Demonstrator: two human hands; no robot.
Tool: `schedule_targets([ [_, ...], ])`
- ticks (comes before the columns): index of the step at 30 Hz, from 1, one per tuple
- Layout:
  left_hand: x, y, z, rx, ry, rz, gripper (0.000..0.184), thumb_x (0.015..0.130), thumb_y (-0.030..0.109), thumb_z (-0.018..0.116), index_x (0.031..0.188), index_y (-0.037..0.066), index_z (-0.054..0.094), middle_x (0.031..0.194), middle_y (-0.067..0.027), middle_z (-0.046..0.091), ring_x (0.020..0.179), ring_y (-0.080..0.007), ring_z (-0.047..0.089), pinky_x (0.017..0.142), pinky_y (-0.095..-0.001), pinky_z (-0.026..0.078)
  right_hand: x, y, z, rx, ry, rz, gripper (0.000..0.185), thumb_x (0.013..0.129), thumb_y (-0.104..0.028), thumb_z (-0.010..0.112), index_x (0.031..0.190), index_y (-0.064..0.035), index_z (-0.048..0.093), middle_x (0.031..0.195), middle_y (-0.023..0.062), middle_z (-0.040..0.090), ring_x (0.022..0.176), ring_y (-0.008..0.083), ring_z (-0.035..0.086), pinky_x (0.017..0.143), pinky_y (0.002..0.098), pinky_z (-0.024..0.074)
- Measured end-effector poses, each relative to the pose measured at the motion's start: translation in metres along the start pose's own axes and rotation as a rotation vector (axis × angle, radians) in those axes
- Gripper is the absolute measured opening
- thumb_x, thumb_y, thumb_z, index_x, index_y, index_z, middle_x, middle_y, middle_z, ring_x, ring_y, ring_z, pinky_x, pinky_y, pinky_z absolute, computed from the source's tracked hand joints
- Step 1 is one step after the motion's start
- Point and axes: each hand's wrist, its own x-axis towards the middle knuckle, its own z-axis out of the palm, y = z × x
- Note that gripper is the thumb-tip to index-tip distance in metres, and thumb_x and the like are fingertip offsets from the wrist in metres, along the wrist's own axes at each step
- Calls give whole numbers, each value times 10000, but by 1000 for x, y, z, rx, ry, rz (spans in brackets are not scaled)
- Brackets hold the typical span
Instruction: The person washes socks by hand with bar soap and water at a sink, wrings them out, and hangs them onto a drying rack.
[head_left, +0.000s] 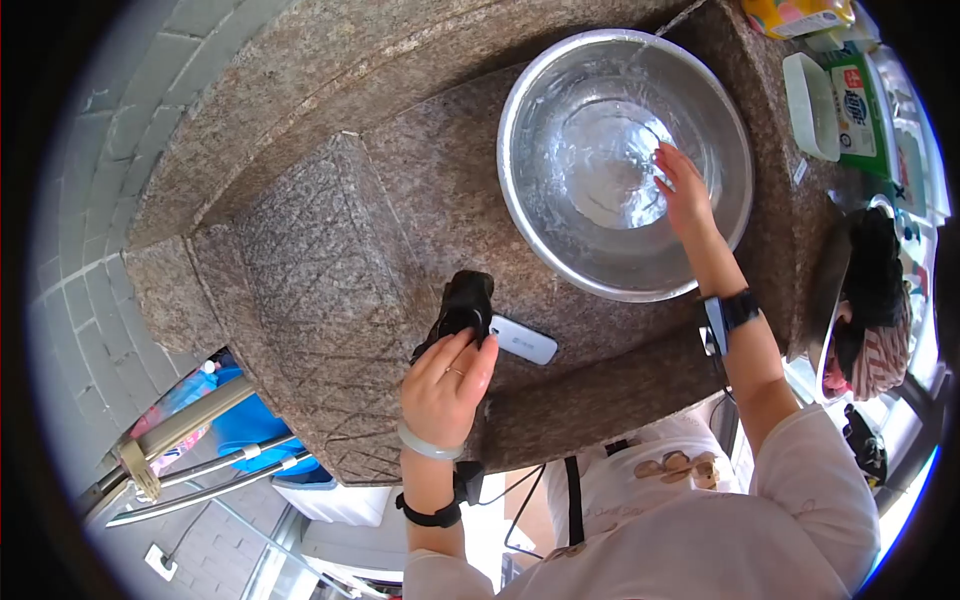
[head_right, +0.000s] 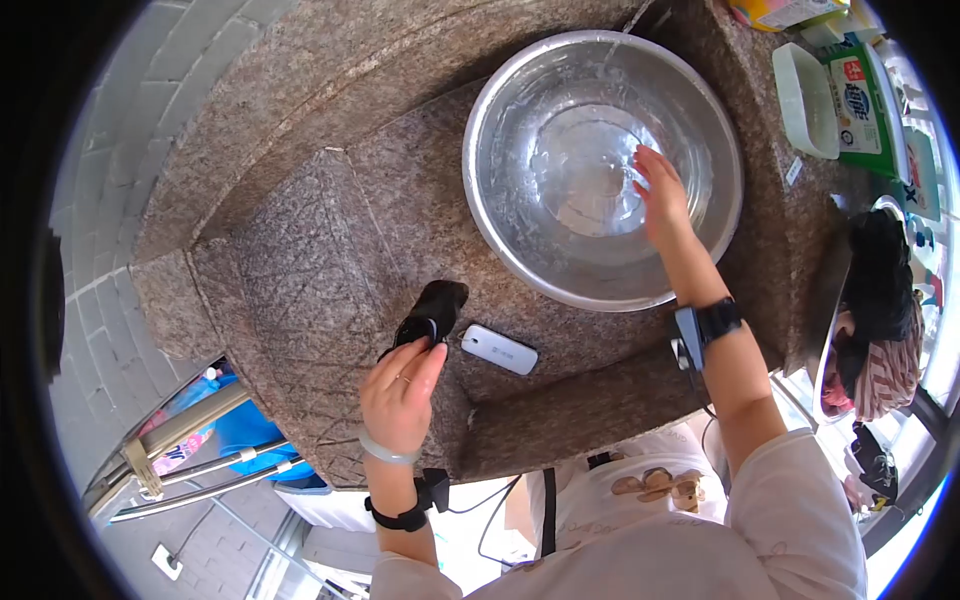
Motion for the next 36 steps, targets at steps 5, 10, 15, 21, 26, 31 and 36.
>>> schedule_targets([
  [5, -1, -9, 25, 48, -44, 177, 282, 671, 64, 628, 947, 54, 574, 799, -77, 602, 857, -223, 585, 737, -329, 486, -3, 25, 6, -210, -765, 252, 358, 912, -276, 395, 1107, -10, 537, 1166, 120, 530, 1068, 208, 512, 912, 327, 402],
  [10, 6, -12, 45, 54, -147, 289, 187, 672, 98, 630, 850, 50, 600, 795, -68, 596, 844, -203, 564, 732, -302, 464, -85, -15, 81, 145, -1189, 918, 494, 924, -351, 358, 1086, 78, 542, 1040, 189, 599, 974, 255, 583, 900, 348, 437],
  [15, 19, -4, 35, 61, -99, 323, 199, 660, 90, 632, 853, 50, 607, 798, -68, 594, 832, -201, 559, 715, -308, 460, -119, -41, 101, -294, -1212, 181, 422, 912, -365, 434, 1117, -15, 551, 1042, 107, 599, 969, 186, 566, 846, 315, 442],
  [21, 18, 12, -6, 3, -32, 161, 282, 653, 20, 618, 934, 41, 608, 835, -87, 596, 811, -228, 555, 658, -322, 462, 0, -40, 20, -294, -224, -214, 375, 873, -274, 499, 1191, -74, 496, 1167, 55, 520, 1102, 164, 448, 896, 301, 341],
  [26, 16, -6, 25, -87, 10, -110, 364, 687, -47, 568, 1038, 44, 590, 887, -132, 594, 817, -292, 549, 653, -350, 457, 54, 25, -35, -63, -215, 238, 366, 881, -272, 492, 1139, -15, 526, 1134, 79, 547, 1035, 188, 508, 886, 302, 390],
  [31, 16, -18, 75, -341, 91, -457, 395, 745, -97, 511, 1123, 17, 525, 1049, -143, 578, 952, -273, 554, 841, -328, 425, -49, 1, 52, 297, -868, 777, 361, 911, -250, 411, 1101, 27, 542, 1054, 152, 596, 965, 227, 581, 895, 325, 438],
  [36, 25, -15, 96, -916, 352, -632, 394, 800, -86, 503, 1183, -41, 424, 1165, -124, 525, 1036, -184, 527, 904, -286, 393, -110, -19, 94, 186, -1159, 709, 415, 902, -306, 453, 1159, 16, 500, 1129, 135, 560, 1037, 208, 545, 916, 335, 423],
])
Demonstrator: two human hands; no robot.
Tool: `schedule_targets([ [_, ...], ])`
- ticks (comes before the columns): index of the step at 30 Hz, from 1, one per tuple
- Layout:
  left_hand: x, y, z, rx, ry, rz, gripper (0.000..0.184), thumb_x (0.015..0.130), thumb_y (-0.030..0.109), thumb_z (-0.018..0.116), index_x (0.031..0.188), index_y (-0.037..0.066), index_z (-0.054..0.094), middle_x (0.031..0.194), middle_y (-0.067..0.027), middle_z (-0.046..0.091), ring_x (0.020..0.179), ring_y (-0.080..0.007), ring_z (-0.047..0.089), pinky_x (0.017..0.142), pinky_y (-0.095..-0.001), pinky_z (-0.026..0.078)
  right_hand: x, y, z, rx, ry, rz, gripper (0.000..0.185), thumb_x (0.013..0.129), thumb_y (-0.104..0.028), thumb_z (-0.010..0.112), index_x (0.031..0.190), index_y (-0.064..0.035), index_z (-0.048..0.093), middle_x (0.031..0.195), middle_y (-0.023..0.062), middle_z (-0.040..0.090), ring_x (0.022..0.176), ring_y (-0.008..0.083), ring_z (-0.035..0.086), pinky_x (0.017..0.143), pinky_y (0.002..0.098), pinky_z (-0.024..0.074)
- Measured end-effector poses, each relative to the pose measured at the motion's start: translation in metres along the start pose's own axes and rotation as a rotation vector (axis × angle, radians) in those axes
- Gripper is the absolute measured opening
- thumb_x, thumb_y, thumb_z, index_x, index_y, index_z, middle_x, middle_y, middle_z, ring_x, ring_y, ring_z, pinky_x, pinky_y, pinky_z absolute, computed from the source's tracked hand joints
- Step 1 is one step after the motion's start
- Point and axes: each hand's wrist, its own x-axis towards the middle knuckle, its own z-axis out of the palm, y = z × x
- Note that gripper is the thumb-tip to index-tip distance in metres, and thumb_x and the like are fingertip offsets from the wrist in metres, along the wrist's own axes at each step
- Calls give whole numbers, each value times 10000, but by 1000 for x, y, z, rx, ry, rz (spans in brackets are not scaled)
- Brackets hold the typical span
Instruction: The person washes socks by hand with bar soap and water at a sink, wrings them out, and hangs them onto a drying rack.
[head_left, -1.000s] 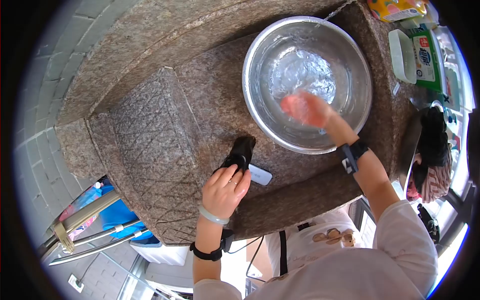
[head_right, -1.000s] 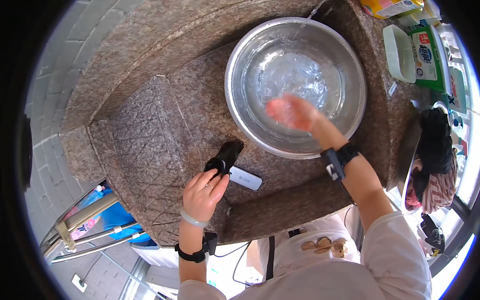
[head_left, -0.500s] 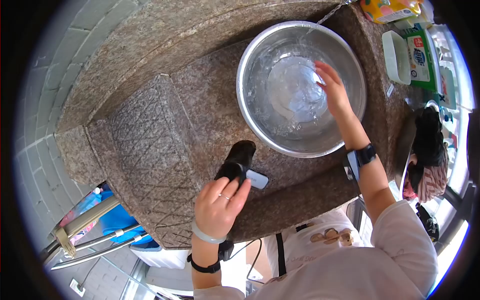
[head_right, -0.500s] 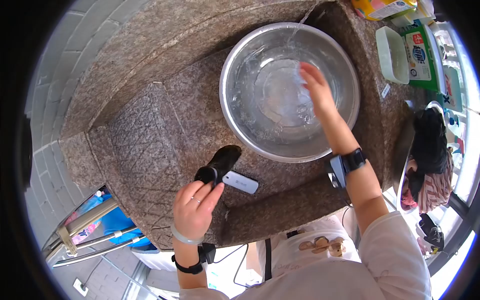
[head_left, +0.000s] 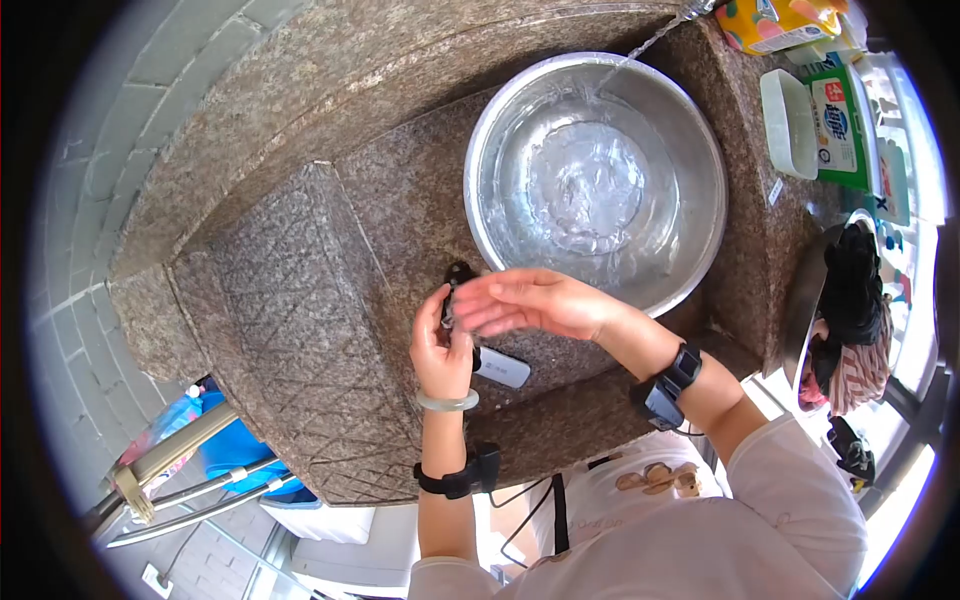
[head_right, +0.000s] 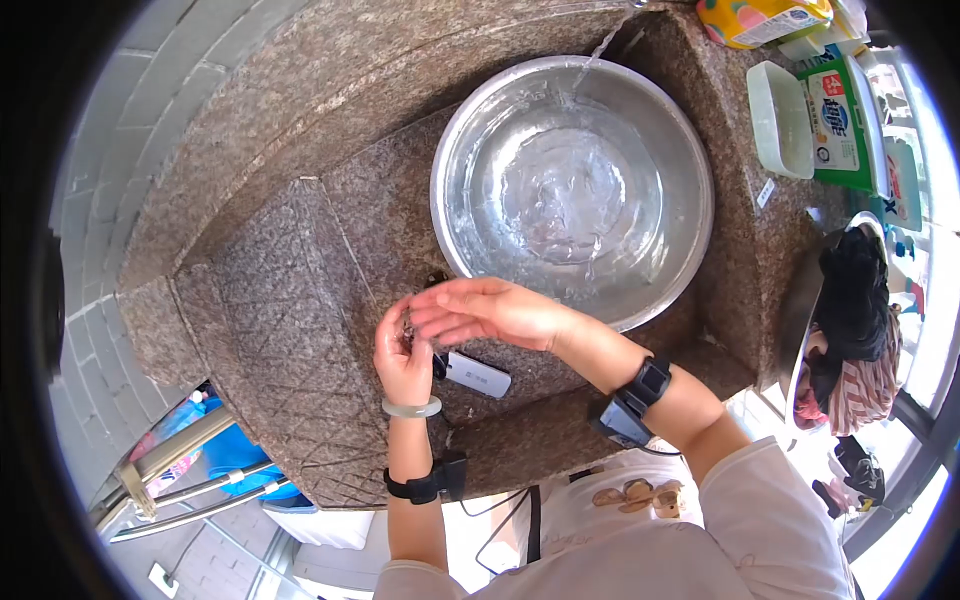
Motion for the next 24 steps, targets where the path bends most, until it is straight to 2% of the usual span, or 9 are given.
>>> schedule_targets([
  [4, -9, 31, -9, -13, 152, -8, 387, 794, -102, 507, 1170, -37, 443, 1142, -127, 536, 992, -153, 538, 872, -258, 404, -21, -24, -41, -491, 615, -459, 391, 874, -286, 523, 1202, -80, 472, 1179, 92, 502, 1117, 204, 452, 948, 343, 359],
  [7, -19, 47, -21, -39, 243, 52, 392, 794, -112, 493, 1175, -37, 433, 1174, -147, 502, 1001, -163, 522, 876, -273, 408, -44, -31, -155, -679, 1207, -737, 399, 845, -224, 556, 1209, -78, 482, 1225, 133, 470, 1123, 220, 446, 935, 309, 345],
  [10, -17, 31, -27, -46, 324, 1, 361, 806, -92, 507, 1159, -47, 441, 1167, -156, 504, 1014, -170, 508, 882, -260, 387, -50, -17, -216, -587, 1494, -788, 381, 869, -227, 519, 1163, 13, 491, 1138, 145, 531, 994, 227, 532, 852, 316, 417],
  [11, -14, 22, -23, -96, 340, -25, 356, 803, -91, 511, 1152, -43, 452, 1156, -150, 510, 1004, -168, 510, 878, -257, 386, -47, -19, -205, -586, 1494, -792, 381, 869, -227, 519, 1163, 13, 491, 1138, 145, 531, 994, 227, 532, 852, 316, 417],
  [13, -12, 5, -16, -160, 357, -116, 346, 797, -90, 525, 1135, -33, 476, 1126, -133, 524, 986, -162, 515, 867, -256, 388, -40, -11, -175, 158, 882, -432, 354, 898, -256, 449, 1081, 32, 540, 1030, 146, 589, 937, 245, 562, 856, 333, 434],
  [15, -10, -6, -6, -162, 375, -125, 365, 782, -122, 516, 1132, -27, 480, 1156, -120, 504, 1013, -153, 491, 882, -263, 381, -28, 2, -140, 369, 219, -217, 364, 916, -282, 394, 1007, 14, 586, 975, 152, 615, 916, 256, 580, 888, 340, 429],
  [20, -6, -10, 10, -90, 320, -77, 347, 773, -111, 545, 1108, -33, 493, 1126, -114, 522, 1023, -166, 498, 888, -269, 388, -1, 23, -4, 258, -64, 29, 413, 925, -298, 409, 1145, 39, 501, 1163, 131, 537, 1089, 220, 503, 935, 342, 390],
  [22, -8, 5, 12, -220, 334, -193, 332, 769, -119, 548, 1087, -36, 502, 1083, -115, 538, 992, -169, 512, 873, -274, 402, -2, 21, 8, -2, 90, -167, 384, 920, -299, 428, 1172, -17, 489, 1160, 104, 525, 1108, 199, 481, 946, 334, 373],
  [24, -12, 16, 3, -252, 322, -109, 323, 766, -127, 548, 1073, -37, 506, 1051, -119, 545, 967, -168, 518, 861, -275, 410, -14, 0, -7, -467, 470, -348, 404, 885, -280, 502, 1211, -45, 472, 1183, 82, 511, 1138, 198, 442, 978, 333, 327],
])
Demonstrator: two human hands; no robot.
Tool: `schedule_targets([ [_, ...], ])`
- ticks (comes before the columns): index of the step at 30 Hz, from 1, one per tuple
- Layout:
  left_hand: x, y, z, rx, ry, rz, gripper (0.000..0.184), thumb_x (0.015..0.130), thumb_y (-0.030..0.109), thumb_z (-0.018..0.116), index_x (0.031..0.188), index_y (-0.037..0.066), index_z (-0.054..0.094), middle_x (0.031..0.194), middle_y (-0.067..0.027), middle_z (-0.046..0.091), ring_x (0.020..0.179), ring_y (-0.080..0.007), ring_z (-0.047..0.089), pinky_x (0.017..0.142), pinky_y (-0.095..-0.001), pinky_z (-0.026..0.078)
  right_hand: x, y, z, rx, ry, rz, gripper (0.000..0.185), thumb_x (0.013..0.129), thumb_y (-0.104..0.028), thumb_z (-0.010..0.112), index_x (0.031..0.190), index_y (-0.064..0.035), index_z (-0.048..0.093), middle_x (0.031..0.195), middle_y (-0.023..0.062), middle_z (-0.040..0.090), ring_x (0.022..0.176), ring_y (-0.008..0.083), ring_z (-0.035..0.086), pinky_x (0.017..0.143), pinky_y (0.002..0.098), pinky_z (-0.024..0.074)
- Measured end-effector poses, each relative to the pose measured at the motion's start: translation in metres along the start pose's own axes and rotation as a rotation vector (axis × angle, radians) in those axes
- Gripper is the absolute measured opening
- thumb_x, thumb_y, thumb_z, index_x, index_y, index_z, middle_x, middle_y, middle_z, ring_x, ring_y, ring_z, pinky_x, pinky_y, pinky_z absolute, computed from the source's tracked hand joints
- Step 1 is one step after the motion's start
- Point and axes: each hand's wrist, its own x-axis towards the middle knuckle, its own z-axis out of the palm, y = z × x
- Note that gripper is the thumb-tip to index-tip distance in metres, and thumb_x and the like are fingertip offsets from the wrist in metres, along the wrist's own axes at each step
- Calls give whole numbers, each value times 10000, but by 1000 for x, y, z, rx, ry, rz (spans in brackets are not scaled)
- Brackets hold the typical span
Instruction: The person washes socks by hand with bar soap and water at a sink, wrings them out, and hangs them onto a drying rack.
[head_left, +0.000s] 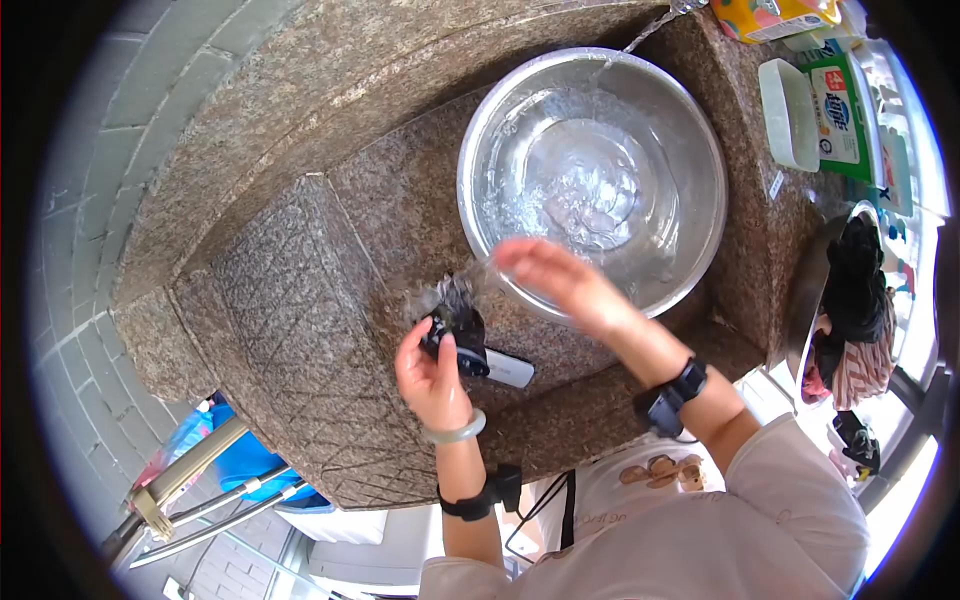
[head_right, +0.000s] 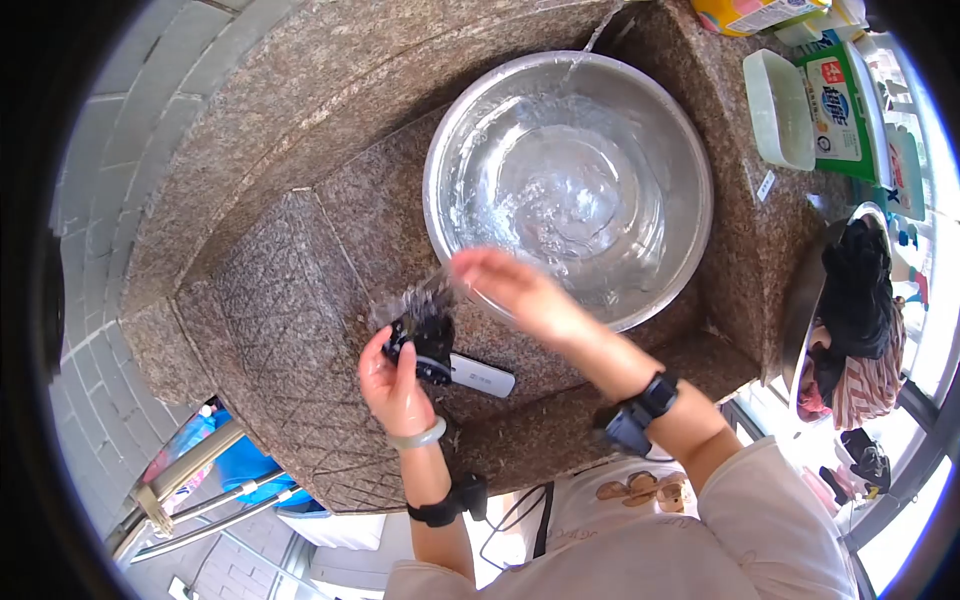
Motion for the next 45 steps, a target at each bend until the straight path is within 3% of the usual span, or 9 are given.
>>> schedule_targets([
  [7, -11, 27, -18, -24, 34, -4, 372, 766, -142, 527, 1115, -23, 479, 1049, -110, 540, 937, -153, 525, 843, -263, 414, 43, 56, -171, -107, 905, -270, 329, 882, -256, 500, 1136, -47, 510, 1106, 65, 547, 1027, 163, 503, 869, 297, 398],
  [10, -10, 17, -14, -120, 17, -54, 424, 745, -154, 537, 1138, -7, 470, 1067, -93, 527, 959, -149, 511, 856, -261, 405, 54, 75, -175, 287, 744, 0, 346, 891, -292, 467, 1035, 7, 561, 985, 83, 605, 950, 192, 555, 843, 307, 430],
  [12, -8, 5, -11, -99, -43, -69, 425, 735, -142, 574, 1122, -7, 466, 1135, -110, 495, 1000, -157, 491, 879, -279, 401, 49, 67, -139, 870, -111, 256, 378, 901, -313, 435, 922, 20, 613, 865, 112, 636, 883, 215, 586, 832, 312, 452],
  [18, -8, -10, -8, 57, -131, -24, 423, 737, -126, 569, 1129, -4, 467, 1064, -81, 523, 944, -156, 523, 834, -265, 424, -1, 4, 23, 613, -536, 489, 387, 921, -293, 420, 1054, 40, 567, 1030, 134, 603, 1020, 220, 555, 895, 328, 433],
  [24, -14, 35, -16, 423, -164, 241, 335, 750, -106, 540, 1073, -38, 485, 1019, -96, 549, 923, -167, 550, 814, -263, 437, 10, 2, -35, -167, 205, -215, 254, 890, -181, 507, 1119, -79, 547, 1068, 30, 549, 1042, 151, 480, 934, 283, 362],
  [30, -10, 54, -27, 759, -337, 550, 297, 672, -113, 514, 930, 18, 581, 866, -135, 542, 792, -271, 535, 723, -323, 441, 34, 33, -159, -78, 877, -12, 315, 882, -227, 481, 1097, -3, 531, 948, 89, 599, 910, 193, 565, 825, 313, 422],
  [34, 1, 14, -23, 793, -317, 477, 303, 721, -69, 530, 1005, 31, 565, 921, -145, 557, 817, -286, 540, 737, -338, 441, 43, 57, -141, 516, 471, 337, 327, 895, -265, 442, 1054, 0, 548, 893, 115, 623, 852, 223, 600, 816, 341, 460],
  [38, 6, -15, -16, 647, -288, 370, 357, 746, -73, 547, 1089, 8, 494, 1010, -125, 546, 877, -219, 561, 756, -291, 451, 14, 27, -37, 682, -454, 405, 388, 922, -282, 384, 1099, 33, 528, 1034, 149, 601, 977, 240, 575, 900, 348, 433],
  [45, 2, 23, -15, 693, -406, 399, 269, 702, -22, 576, 963, 38, 549, 879, -126, 581, 827, -281, 566, 708, -343, 442, 5, -12, 13, 125, -78, -62, 291, 905, -225, 457, 1137, -62, 522, 1121, 73, 553, 1055, 175, 506, 908, 335, 383],
])
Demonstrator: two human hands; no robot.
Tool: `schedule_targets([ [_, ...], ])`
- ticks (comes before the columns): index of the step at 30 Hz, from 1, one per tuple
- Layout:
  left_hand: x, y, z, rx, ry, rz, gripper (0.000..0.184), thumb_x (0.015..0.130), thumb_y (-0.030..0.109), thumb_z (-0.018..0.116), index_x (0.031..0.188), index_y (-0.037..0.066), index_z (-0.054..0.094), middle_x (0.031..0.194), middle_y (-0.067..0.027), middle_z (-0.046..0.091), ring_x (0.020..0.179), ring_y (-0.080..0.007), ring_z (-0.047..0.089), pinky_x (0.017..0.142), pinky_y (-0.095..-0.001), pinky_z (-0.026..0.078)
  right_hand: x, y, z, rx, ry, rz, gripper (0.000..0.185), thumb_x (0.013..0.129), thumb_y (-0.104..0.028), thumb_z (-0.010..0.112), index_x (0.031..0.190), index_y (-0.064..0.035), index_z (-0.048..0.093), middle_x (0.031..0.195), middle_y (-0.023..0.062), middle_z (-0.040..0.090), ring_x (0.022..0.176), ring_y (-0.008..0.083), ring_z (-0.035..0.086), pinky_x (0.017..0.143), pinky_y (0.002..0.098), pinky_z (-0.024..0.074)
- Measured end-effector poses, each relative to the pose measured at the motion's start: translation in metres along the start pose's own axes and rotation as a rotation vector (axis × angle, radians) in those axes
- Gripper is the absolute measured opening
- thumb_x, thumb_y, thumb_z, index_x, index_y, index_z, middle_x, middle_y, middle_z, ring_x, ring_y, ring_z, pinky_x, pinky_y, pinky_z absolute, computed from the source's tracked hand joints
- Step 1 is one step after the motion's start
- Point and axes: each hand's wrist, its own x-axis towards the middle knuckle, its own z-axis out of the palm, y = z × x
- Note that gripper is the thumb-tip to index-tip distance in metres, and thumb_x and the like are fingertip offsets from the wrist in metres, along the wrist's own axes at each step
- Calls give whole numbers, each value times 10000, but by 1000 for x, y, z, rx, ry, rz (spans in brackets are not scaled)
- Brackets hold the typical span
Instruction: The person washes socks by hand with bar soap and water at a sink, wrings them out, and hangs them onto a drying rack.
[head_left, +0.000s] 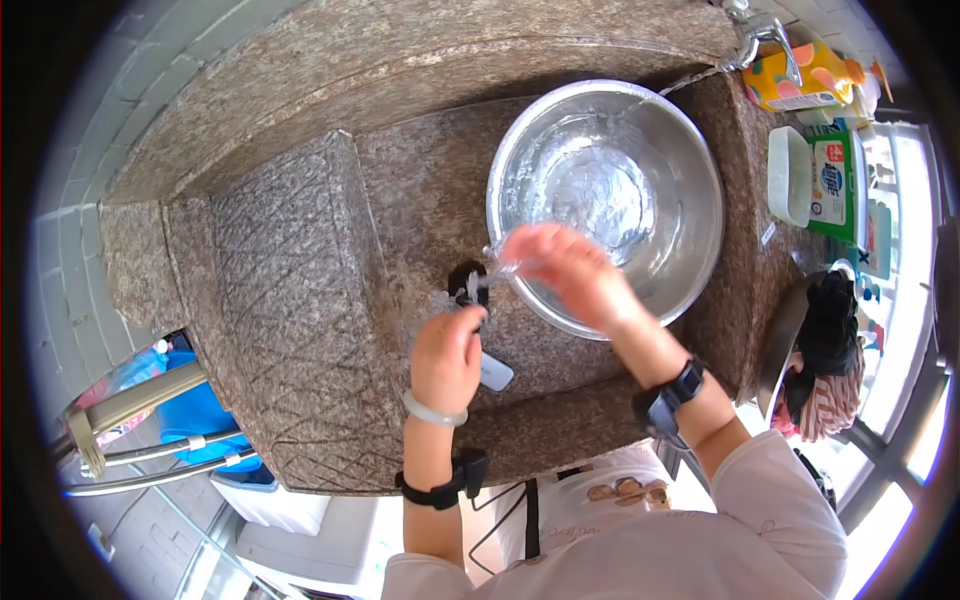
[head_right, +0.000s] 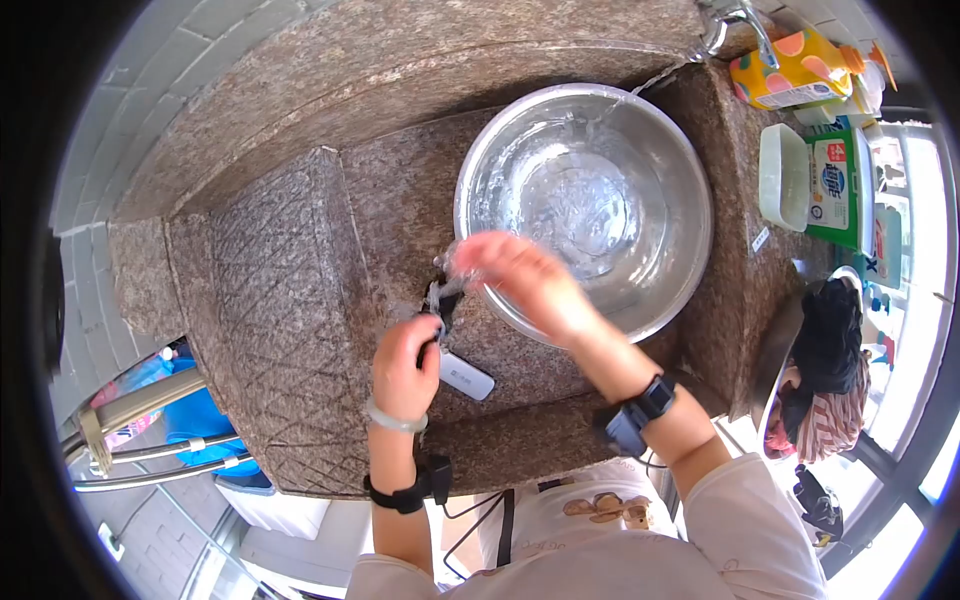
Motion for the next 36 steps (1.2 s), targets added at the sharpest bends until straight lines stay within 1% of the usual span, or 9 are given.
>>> schedule_targets([
  [2, 0, 18, -21, 292, -156, 325, 202, 684, 34, 610, 880, 61, 568, 776, -70, 592, 780, -228, 557, 663, -325, 420, 14, 1, -52, -147, 282, -109, 308, 880, -230, 488, 1158, -98, 507, 1138, 51, 532, 1070, 169, 477, 901, 338, 358],
  [6, -16, 24, -33, 351, -162, 487, 180, 675, 70, 631, 851, 81, 590, 799, -28, 623, 810, -217, 545, 715, -357, 405, 29, 32, -159, -370, 819, -103, 307, 851, -223, 522, 1130, -94, 533, 1057, 33, 569, 982, 169, 526, 828, 321, 395],
  [8, -20, 15, -34, 372, -158, 505, 180, 674, 77, 632, 850, 82, 592, 801, -30, 625, 814, -218, 547, 717, -354, 405, 32, 52, -186, -72, 716, 58, 277, 839, -220, 530, 1071, -72, 567, 990, 44, 601, 897, 175, 565, 765, 306, 435],
  [12, -23, 7, -27, 380, -172, 527, 171, 672, 89, 632, 839, 80, 597, 820, -33, 629, 819, -217, 553, 719, -344, 405, 30, 52, -129, 570, -106, 525, 253, 851, -223, 498, 902, -10, 624, 852, 116, 639, 779, 205, 614, 712, 304, 484],
  [19, -18, 14, -30, 387, -219, 608, 174, 681, 83, 634, 847, 64, 587, 799, -36, 621, 788, -195, 546, 661, -302, 423, -9, -5, 21, -9, -483, 467, 339, 888, -229, 500, 1103, 30, 541, 1059, 125, 597, 980, 203, 575, 855, 329, 455],
  [28, -23, 11, -35, 144, 118, 402, 247, 694, 7, 630, 931, 49, 573, 796, -96, 629, 637, -240, 574, 594, -336, 457, 21, 36, -187, -414, 920, -189, 319, 856, -246, 508, 1119, -70, 550, 1084, 35, 571, 1048, 167, 484, 837, 298, 389],
  [30, -21, -1, -22, 163, 87, 268, 247, 712, 4, 625, 951, 37, 574, 758, -88, 612, 641, -249, 573, 593, -347, 465, 25, 60, -216, 64, 841, -99, 274, 855, -243, 507, 1011, -32, 586, 996, 53, 602, 965, 183, 540, 783, 309, 444],
  [33, -3, -21, 4, 205, 39, 344, 241, 710, 17, 621, 945, 53, 585, 757, -87, 605, 667, -250, 573, 603, -353, 465, 22, 45, -142, 899, 125, 398, 248, 859, -215, 476, 788, -17, 606, 800, 99, 624, 787, 242, 601, 751, 329, 476],
  [36, 5, -19, 17, 183, 64, 142, 226, 699, 33, 612, 922, 65, 595, 745, -93, 595, 701, -267, 575, 612, -365, 462, 0, 9, -46, 488, -228, 365, 337, 885, -237, 402, 905, 23, 615, 901, 150, 643, 838, 258, 613, 804, 341, 468],
])
